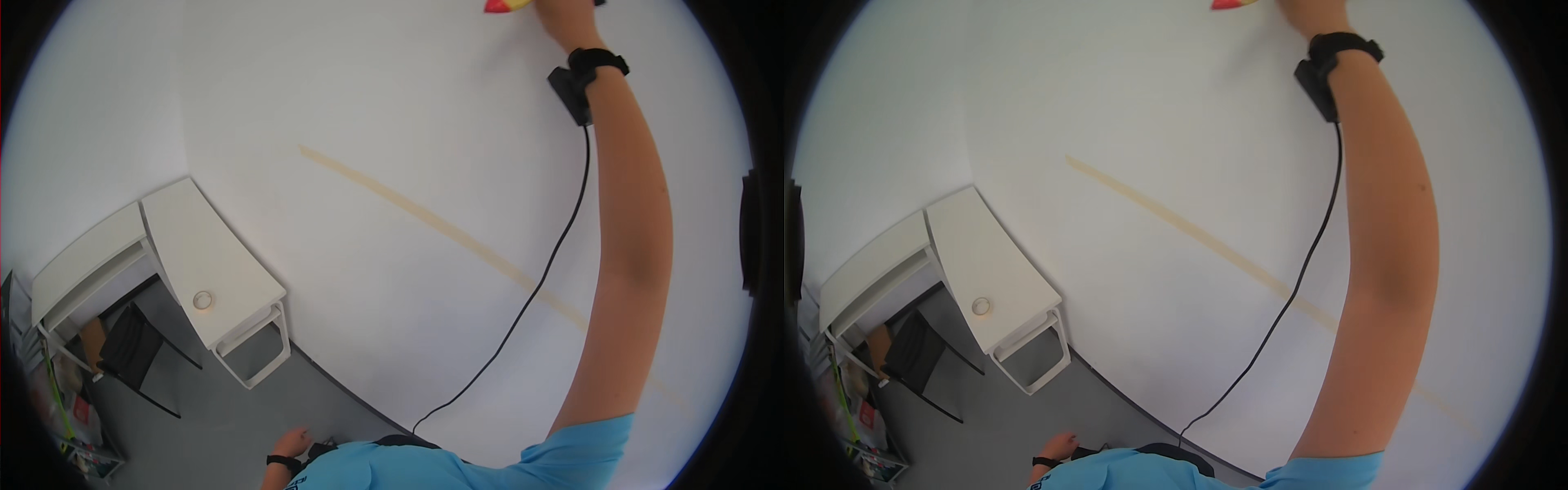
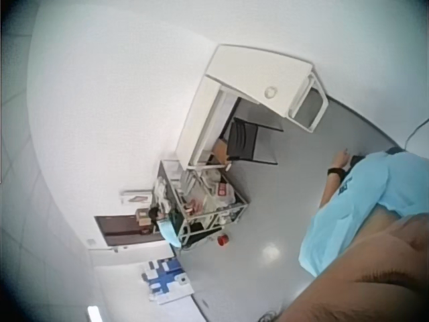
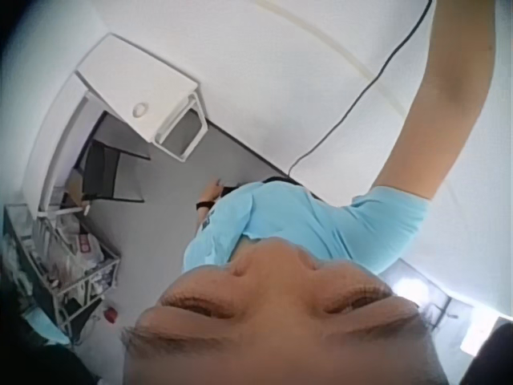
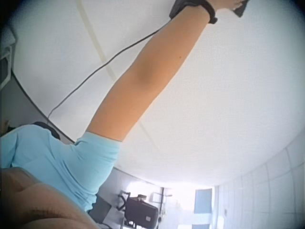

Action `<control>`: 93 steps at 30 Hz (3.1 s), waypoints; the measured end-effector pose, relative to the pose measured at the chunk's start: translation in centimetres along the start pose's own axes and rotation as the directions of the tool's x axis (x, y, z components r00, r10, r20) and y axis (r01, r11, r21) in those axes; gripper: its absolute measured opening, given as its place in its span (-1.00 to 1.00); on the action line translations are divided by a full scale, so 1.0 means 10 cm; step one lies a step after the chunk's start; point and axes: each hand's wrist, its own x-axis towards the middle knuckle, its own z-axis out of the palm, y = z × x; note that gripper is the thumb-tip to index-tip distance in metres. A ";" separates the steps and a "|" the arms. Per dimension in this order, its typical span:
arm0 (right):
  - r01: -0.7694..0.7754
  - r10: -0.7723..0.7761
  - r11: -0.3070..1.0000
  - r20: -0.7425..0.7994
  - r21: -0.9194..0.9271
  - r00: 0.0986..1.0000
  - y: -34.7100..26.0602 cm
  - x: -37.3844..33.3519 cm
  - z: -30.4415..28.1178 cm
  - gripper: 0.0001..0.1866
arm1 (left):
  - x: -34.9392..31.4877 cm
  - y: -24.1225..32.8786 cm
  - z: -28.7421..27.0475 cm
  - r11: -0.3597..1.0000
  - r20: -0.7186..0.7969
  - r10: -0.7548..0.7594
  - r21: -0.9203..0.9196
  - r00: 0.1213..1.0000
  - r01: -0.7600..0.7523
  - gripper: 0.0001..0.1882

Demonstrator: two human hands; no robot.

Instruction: Painting a beige line on a white wall using a brush along a masking tape guide.

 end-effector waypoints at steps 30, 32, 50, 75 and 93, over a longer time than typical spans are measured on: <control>-0.734 -0.193 -0.373 0.727 0.567 0.659 -2.75 -2.35 -0.84 -0.71 | 0.11 0.14 -0.43 0.985 -0.162 0.115 0.143 0.980 -0.092 -0.74; -0.745 -0.198 -0.543 0.803 0.388 0.563 -2.87 -2.40 -0.84 -0.68 | 0.11 0.20 -0.67 0.964 -0.227 0.232 0.186 0.946 -0.191 -0.71; -0.504 0.101 -0.857 0.994 0.105 0.034 -4.35 -2.46 -0.46 -0.66 | 0.14 -0.67 -2.36 0.932 -0.387 0.352 0.063 0.852 -0.356 -0.63; -0.790 0.605 -0.562 0.773 0.246 -0.191 -4.09 -2.29 -0.88 -0.68 | 0.81 -0.17 -3.14 0.874 -0.114 0.486 0.050 0.867 -0.483 -0.54; -0.592 0.593 0.719 0.124 0.364 0.796 -3.35 -1.51 -0.56 -0.69 | 1.33 -0.87 -2.97 0.947 -0.313 0.319 0.079 0.895 -0.310 -0.53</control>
